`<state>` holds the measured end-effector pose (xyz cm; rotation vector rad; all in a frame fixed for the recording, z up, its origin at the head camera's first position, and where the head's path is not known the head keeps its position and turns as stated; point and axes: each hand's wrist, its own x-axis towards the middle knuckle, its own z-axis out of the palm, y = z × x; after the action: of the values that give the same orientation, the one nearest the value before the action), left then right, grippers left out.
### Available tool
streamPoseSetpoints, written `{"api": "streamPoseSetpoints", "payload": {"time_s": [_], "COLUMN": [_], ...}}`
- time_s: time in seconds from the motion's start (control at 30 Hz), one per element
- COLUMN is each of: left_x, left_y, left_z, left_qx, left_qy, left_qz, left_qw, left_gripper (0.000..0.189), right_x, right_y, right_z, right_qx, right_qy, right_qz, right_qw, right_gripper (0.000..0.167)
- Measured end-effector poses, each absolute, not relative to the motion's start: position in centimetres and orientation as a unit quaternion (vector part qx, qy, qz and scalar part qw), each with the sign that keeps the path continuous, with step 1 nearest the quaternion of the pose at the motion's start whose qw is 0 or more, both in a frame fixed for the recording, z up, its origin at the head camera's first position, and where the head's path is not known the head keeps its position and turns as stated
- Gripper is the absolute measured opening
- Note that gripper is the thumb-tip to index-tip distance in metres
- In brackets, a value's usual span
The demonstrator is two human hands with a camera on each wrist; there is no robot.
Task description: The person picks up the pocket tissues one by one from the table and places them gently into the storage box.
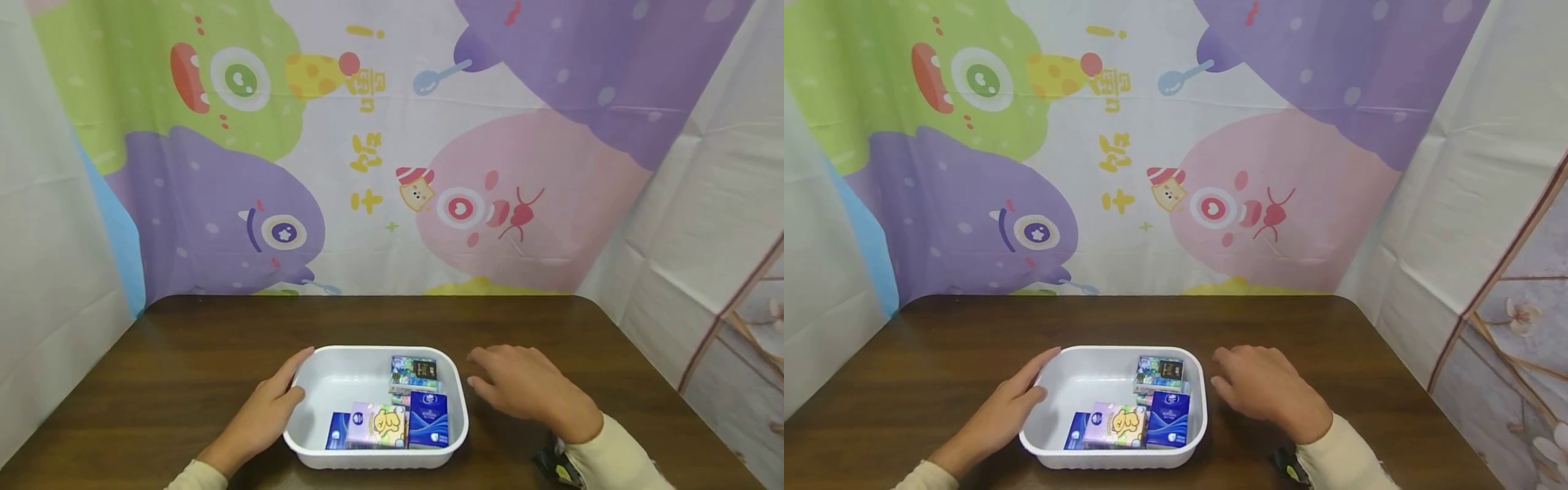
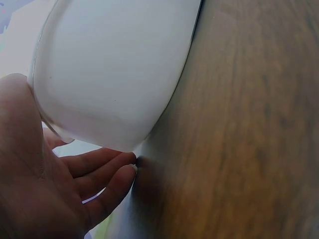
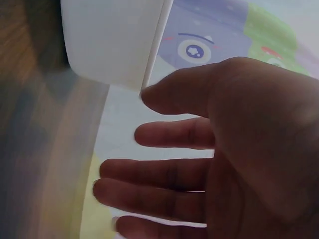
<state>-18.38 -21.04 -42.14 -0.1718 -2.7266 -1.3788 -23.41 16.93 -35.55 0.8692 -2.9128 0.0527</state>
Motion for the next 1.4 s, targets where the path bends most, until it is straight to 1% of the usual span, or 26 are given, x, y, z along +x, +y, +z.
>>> {"api": "streamPoseSetpoints", "payload": {"time_s": [0.2, 0.33, 0.53, 0.8, 1.0, 1.23, 1.4], "left_x": [-18.4, -18.4, -18.4, -18.6, -18.5, -18.4, -18.3], "left_y": [-21.0, -21.0, -21.0, -21.0, -21.1, -21.0, -20.9], "left_z": [-42.1, -42.1, -41.9, -42.0, -42.3, -42.2, -42.1], "left_qx": [-0.057, -0.057, -0.058, -0.059, -0.058, -0.056, -0.056], "left_qy": [-0.89, -0.891, -0.891, -0.892, -0.892, -0.89, -0.891], "left_qz": [-0.45, -0.449, -0.448, -0.445, -0.446, -0.449, -0.449], "left_qw": [0.041, 0.043, 0.044, 0.048, 0.047, 0.049, 0.049], "left_gripper": [0.058, 0.058, 0.058, 0.058, 0.058, 0.059, 0.058], "right_x": [-23.2, -23.0, -22.7, -22.3, -22.5, -22.7, -22.6], "right_y": [17.7, 18.0, 18.5, 19.6, 20.1, 20.5, 21.2], "right_z": [-35.3, -35.3, -35.5, -36.3, -36.6, -36.7, -36.7], "right_qx": [0.243, 0.238, 0.246, 0.253, 0.233, 0.215, 0.212], "right_qy": [-0.969, -0.969, -0.967, -0.965, -0.97, -0.972, -0.972], "right_qz": [0.021, 0.026, 0.026, 0.04, 0.032, 0.035, 0.035], "right_qw": [-0.026, -0.055, -0.059, -0.056, -0.063, -0.09, -0.097], "right_gripper": [0.038, 0.039, 0.039, 0.027, 0.031, 0.035, 0.037]}}
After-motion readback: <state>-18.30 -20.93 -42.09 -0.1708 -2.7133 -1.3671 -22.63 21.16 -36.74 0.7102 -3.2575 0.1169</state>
